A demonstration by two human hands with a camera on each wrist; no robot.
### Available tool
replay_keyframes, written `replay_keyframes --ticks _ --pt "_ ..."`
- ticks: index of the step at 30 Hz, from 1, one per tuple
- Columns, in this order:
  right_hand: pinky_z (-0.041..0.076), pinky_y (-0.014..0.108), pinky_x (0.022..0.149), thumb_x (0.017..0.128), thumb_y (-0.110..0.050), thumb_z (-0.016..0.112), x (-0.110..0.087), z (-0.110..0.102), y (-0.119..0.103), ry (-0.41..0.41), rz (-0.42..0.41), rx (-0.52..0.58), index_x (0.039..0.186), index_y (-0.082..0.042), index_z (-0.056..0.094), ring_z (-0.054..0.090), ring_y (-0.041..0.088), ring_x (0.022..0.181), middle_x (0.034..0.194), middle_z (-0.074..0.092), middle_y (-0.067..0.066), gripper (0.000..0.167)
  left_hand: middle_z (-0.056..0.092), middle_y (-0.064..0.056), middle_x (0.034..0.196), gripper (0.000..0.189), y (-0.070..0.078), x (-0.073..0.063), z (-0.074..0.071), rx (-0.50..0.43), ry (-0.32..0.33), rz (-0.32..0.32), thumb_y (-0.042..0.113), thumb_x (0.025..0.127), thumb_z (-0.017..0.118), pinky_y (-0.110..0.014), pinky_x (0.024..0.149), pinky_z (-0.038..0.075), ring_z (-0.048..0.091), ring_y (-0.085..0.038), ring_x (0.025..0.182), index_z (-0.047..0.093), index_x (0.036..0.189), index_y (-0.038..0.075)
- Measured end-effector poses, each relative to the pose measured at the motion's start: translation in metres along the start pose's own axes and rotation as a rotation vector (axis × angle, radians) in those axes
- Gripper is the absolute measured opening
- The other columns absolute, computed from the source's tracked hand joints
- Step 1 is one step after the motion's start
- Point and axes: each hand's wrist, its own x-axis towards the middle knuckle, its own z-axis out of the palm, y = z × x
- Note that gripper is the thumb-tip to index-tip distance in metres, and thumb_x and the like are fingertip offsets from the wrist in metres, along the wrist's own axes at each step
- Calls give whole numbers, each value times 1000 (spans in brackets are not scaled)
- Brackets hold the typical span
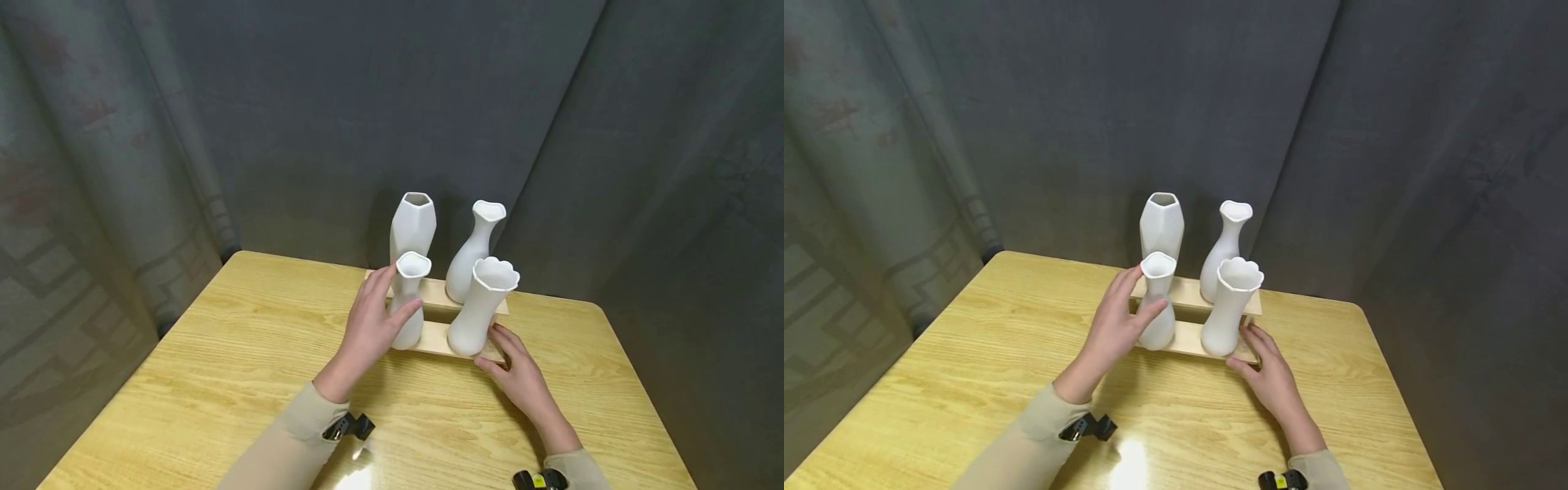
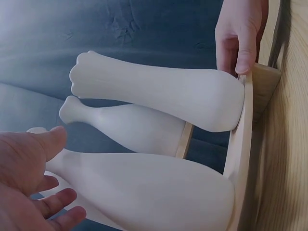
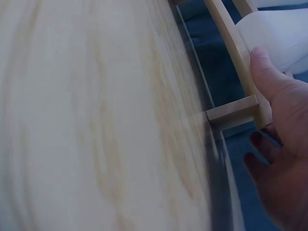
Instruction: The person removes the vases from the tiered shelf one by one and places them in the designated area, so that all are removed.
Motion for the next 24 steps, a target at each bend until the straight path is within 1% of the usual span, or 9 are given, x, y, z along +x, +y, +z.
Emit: replay_keyframes --ticks 6,11,14,18,24 --pt "34 63 122 103 -22 81 4 3 9 1 42 103 162 2 51 33 49 159 172 35 23 71 57 -17 156 74 -1 1 5 -21 5 -26 27 99 87 -56 119 45 55 -35 142 53 161 5" --pt "32 69 123 103 -21 81 5 5 16 -3 73 161 162 3 50 28 51 160 174 31 24 71 58 -16 155 72 -1 1 9 -36 2 -35 25 99 87 -57 118 46 57 -35 141 55 160 5" --pt "32 69 123 104 -24 81 5 7 19 -9 108 200 163 2 49 26 50 161 175 29 23 72 59 -16 153 71 -2 1 10 -34 4 -43 24 99 87 -57 116 48 58 -35 139 56 160 5" --pt "31 65 125 104 -27 81 3 8 22 -16 145 242 164 0 48 23 46 164 177 29 20 74 61 -16 150 66 -3 0 11 -28 12 -34 23 99 86 -57 115 49 61 -35 136 59 156 4" --pt "28 65 127 104 -27 81 1 10 23 -15 160 279 165 -2 48 22 42 165 177 31 16 74 64 -15 147 60 -6 -2 12 -34 23 -14 21 100 85 -56 114 50 63 -34 134 62 153 5"
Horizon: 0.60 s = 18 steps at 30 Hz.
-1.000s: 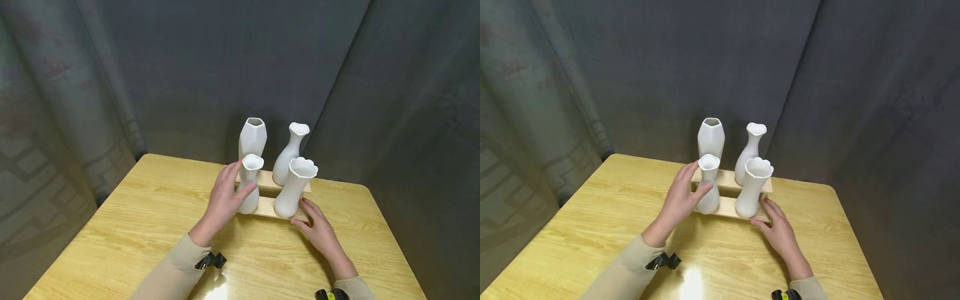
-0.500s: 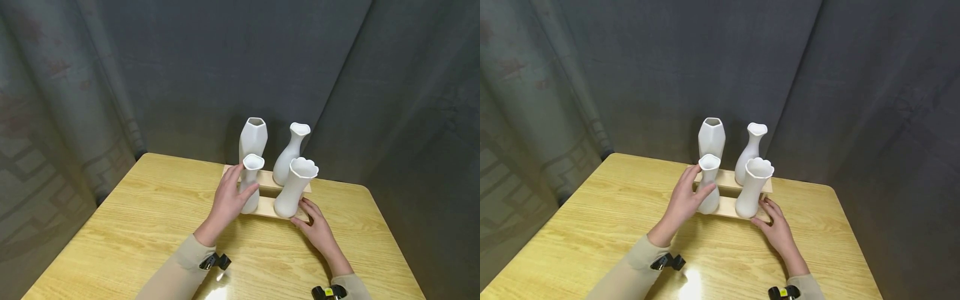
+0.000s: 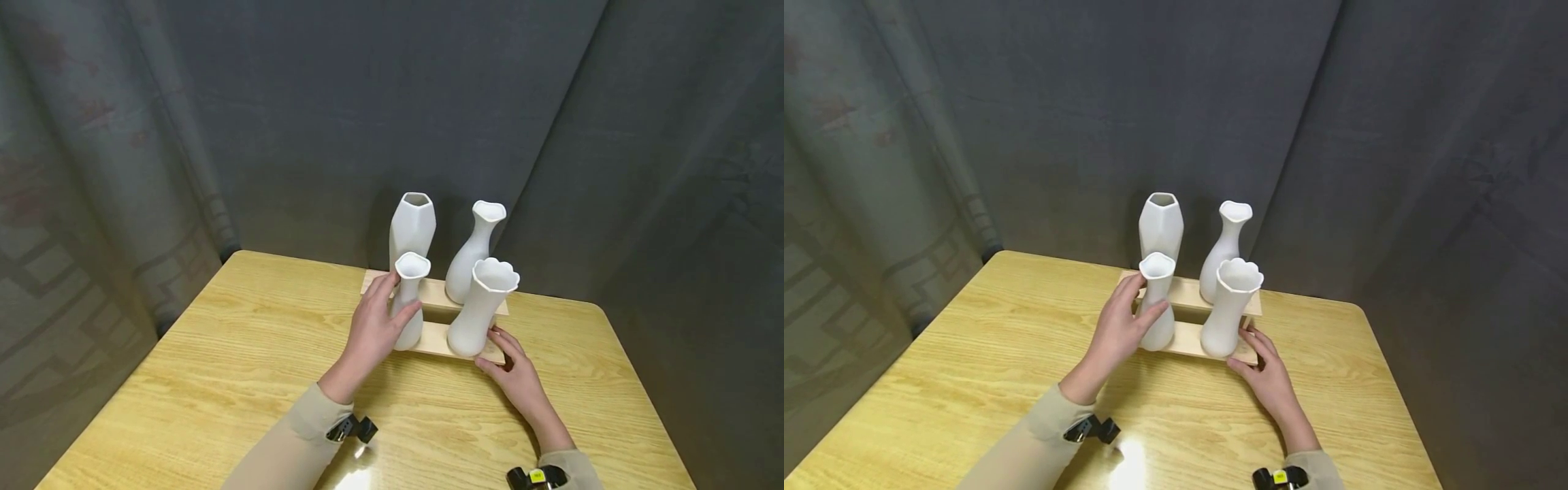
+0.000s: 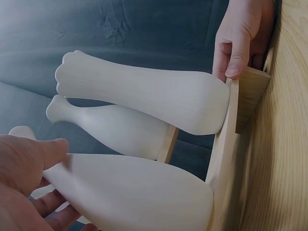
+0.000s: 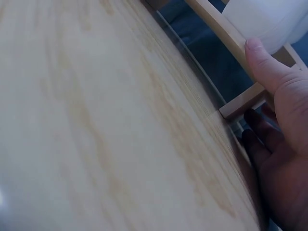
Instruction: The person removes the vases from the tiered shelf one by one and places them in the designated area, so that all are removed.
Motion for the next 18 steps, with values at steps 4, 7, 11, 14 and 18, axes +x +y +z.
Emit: replay_keyframes --ticks 4,7,11,14,18 --pt "28 64 127 104 -29 81 -1 1 0 3 8 0 165 -4 48 22 42 165 177 31 15 74 65 -15 145 57 -2 -1 1 -3 -3 -11 20 102 83 -58 112 52 65 -34 132 61 153 6" --pt "29 63 127 104 -28 81 0 2 1 5 5 -11 166 -3 48 23 42 164 176 32 16 74 66 -16 145 57 -3 -1 2 -11 -4 -22 19 103 82 -59 111 52 65 -35 132 61 154 6" --pt "29 63 127 104 -28 81 0 2 2 7 -1 -18 166 -3 48 24 42 164 176 32 16 74 67 -17 145 55 -2 -2 3 -19 -2 -21 18 104 80 -60 111 52 66 -36 132 61 154 6" --pt "28 64 127 104 -28 81 0 2 2 9 0 -11 166 -3 48 23 42 164 176 31 17 74 68 -16 143 53 -2 -2 1 -25 -3 -17 18 105 79 -59 111 52 66 -36 132 61 153 6" --pt "27 64 128 104 -28 81 0 5 2 7 0 -6 166 -3 48 23 43 165 176 31 18 75 68 -16 141 49 0 -3 -5 -50 -6 -15 17 105 78 -56 111 53 67 -34 130 63 150 6"
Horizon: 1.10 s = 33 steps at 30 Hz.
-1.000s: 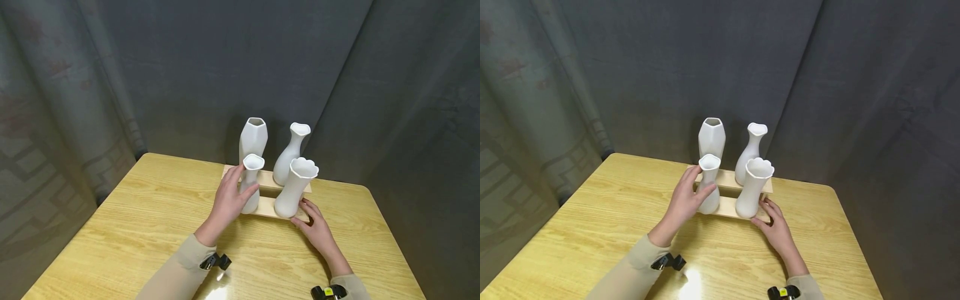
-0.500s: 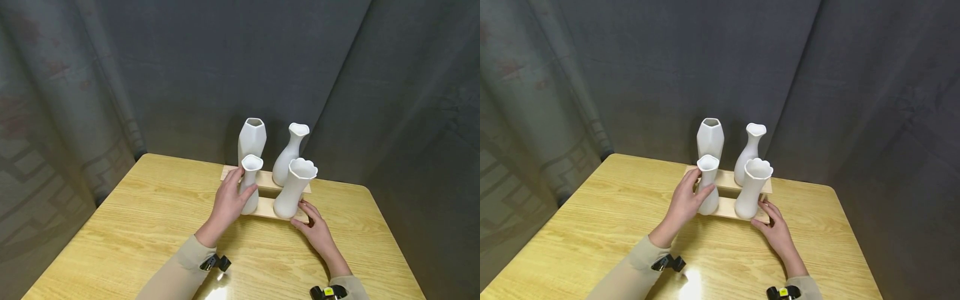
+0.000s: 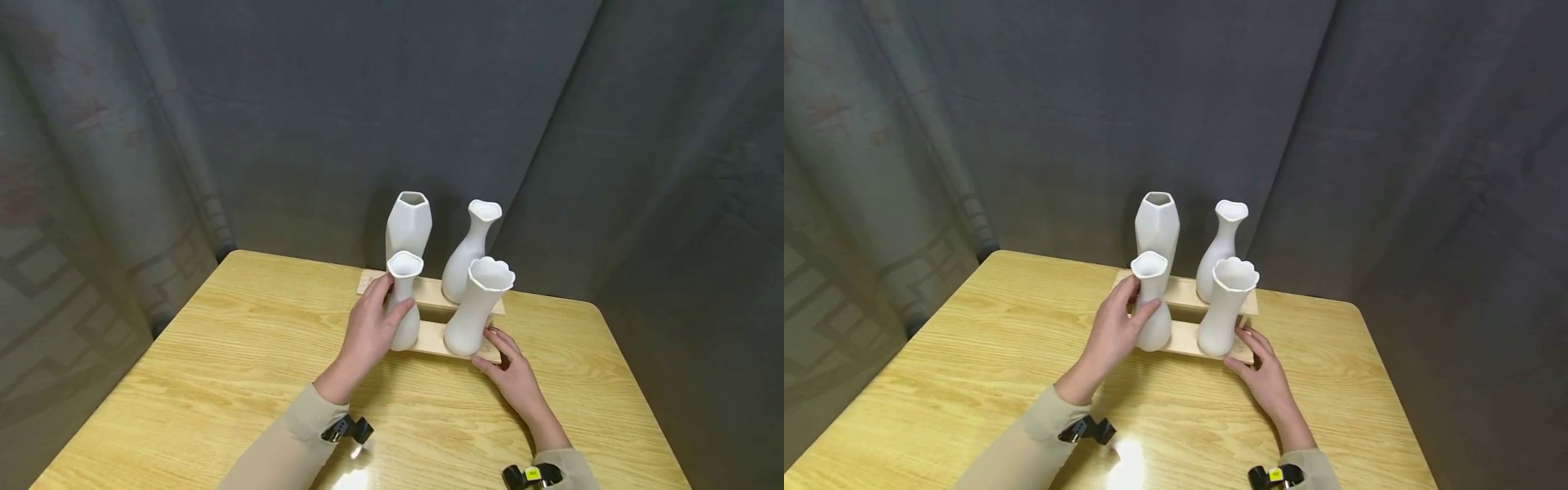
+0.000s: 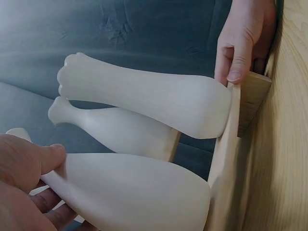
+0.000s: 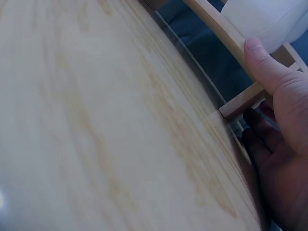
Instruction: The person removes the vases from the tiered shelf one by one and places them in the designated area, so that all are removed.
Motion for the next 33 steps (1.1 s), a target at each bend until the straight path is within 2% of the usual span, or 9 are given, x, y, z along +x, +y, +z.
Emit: replay_keyframes --ticks 6,10,16,22,28,33 --pt "27 65 128 104 -30 82 3 2 -1 3 -3 -7 166 -4 48 23 43 165 176 32 17 76 70 -15 136 43 5 -2 -21 -23 7 39 14 104 80 -55 106 56 69 -32 124 65 143 5" --pt "28 65 127 104 -29 82 5 3 -2 -3 -7 -12 166 -4 47 23 44 164 176 32 18 76 70 -14 136 42 6 -4 -39 -24 22 26 12 103 80 -56 105 57 70 -32 122 65 142 7" --pt "31 65 126 103 -28 82 5 3 -4 -2 1 -18 166 -4 47 24 44 164 176 32 18 76 69 -16 136 44 -1 -7 -67 -18 49 8 10 103 80 -55 107 57 69 -34 124 65 144 4" --pt "31 64 126 103 -28 82 4 3 -6 1 10 -18 166 -4 47 24 44 164 175 32 18 76 69 -18 133 40 -15 -4 -91 22 103 -14 8 102 80 -58 106 57 69 -38 123 65 139 2" --pt "31 64 126 103 -27 82 4 2 -8 3 16 -20 167 -4 46 24 44 164 176 32 18 77 68 -22 134 41 -31 4 -103 71 147 -33 9 104 78 -61 105 56 68 -41 123 64 141 0" --pt "31 64 126 104 -28 82 3 3 -9 5 14 -22 167 -5 47 25 43 164 175 33 17 76 66 -23 135 42 -46 13 -104 94 178 -35 9 105 77 -60 107 55 66 -41 125 62 144 -2"
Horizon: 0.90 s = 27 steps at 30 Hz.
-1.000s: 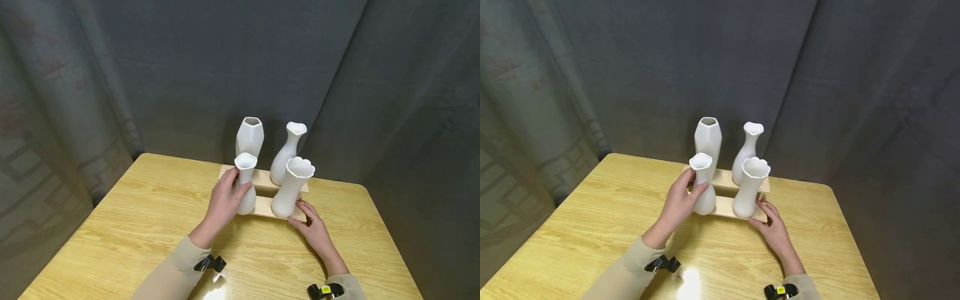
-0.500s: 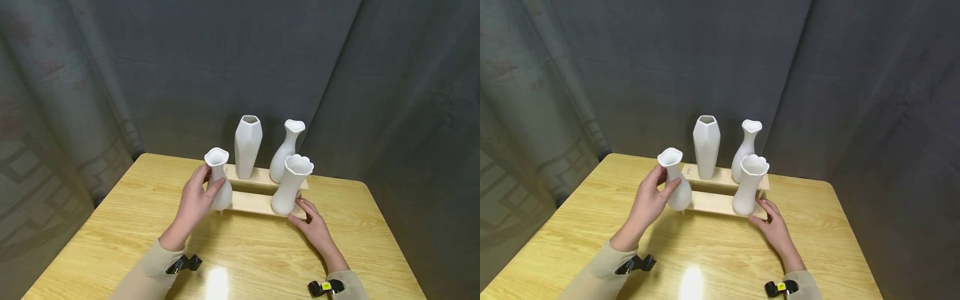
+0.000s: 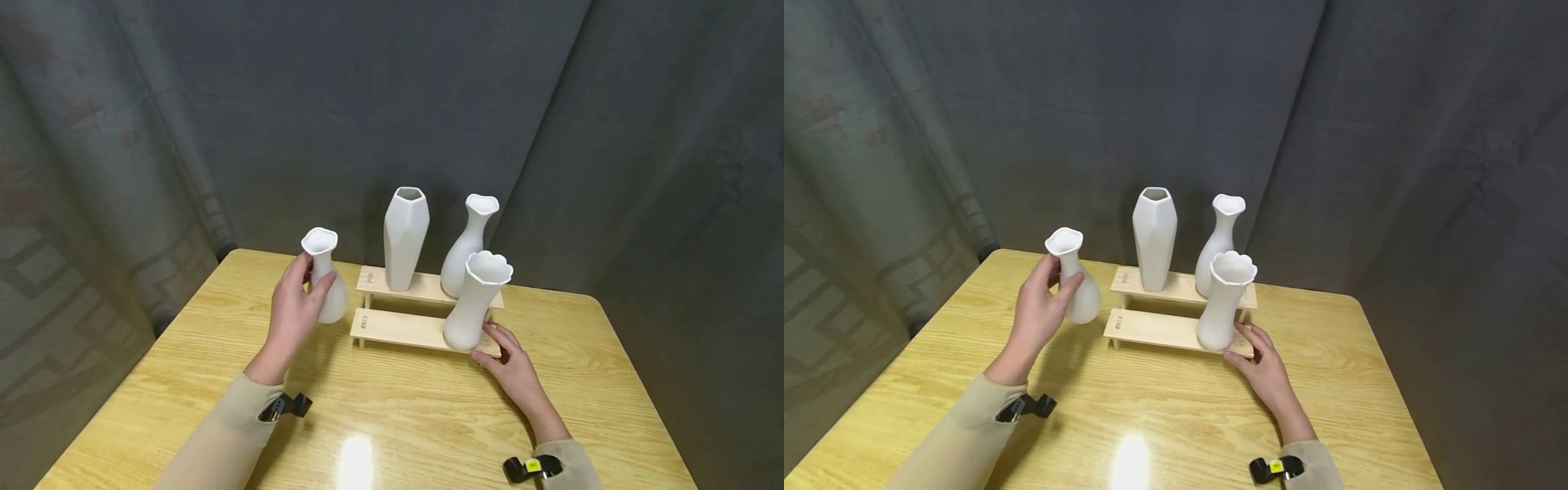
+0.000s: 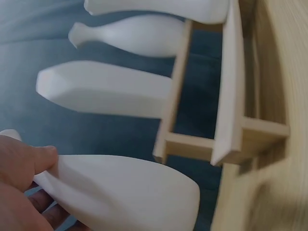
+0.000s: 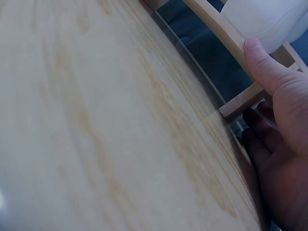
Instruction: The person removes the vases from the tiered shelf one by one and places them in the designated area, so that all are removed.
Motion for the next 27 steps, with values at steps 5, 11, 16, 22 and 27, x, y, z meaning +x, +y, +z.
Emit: replay_keyframes --ticks 5,11,16,22,27 --pt "29 65 127 104 -28 81 1 0 0 -3 -4 2 167 -4 47 24 44 164 175 33 18 76 67 -24 133 41 -19 10 11 17 36 -25 9 105 77 -59 107 54 65 -42 123 63 141 -2" --pt "28 65 127 103 -30 82 0 0 3 -1 -7 -2 166 -6 48 23 44 164 175 34 17 76 68 -26 133 40 -39 19 25 3 64 -53 9 104 78 -61 106 53 66 -44 122 63 139 -4" --pt "28 64 127 103 -28 83 1 0 4 1 -14 5 166 -5 48 24 44 164 174 34 18 76 67 -25 134 40 -52 26 35 -6 64 -64 9 104 77 -59 107 53 66 -42 123 63 140 -3" --pt "27 63 128 103 -31 82 2 0 5 4 -6 12 166 -6 48 23 42 165 174 35 16 76 67 -24 133 39 -64 31 46 -9 53 -71 12 105 76 -58 104 53 66 -42 120 64 139 -2" --pt "29 64 127 103 -29 82 0 0 3 5 -7 -9 166 -5 47 24 43 164 175 34 17 77 68 -26 131 40 -73 34 53 15 62 -44 11 104 77 -60 103 53 66 -44 118 64 139 -4"
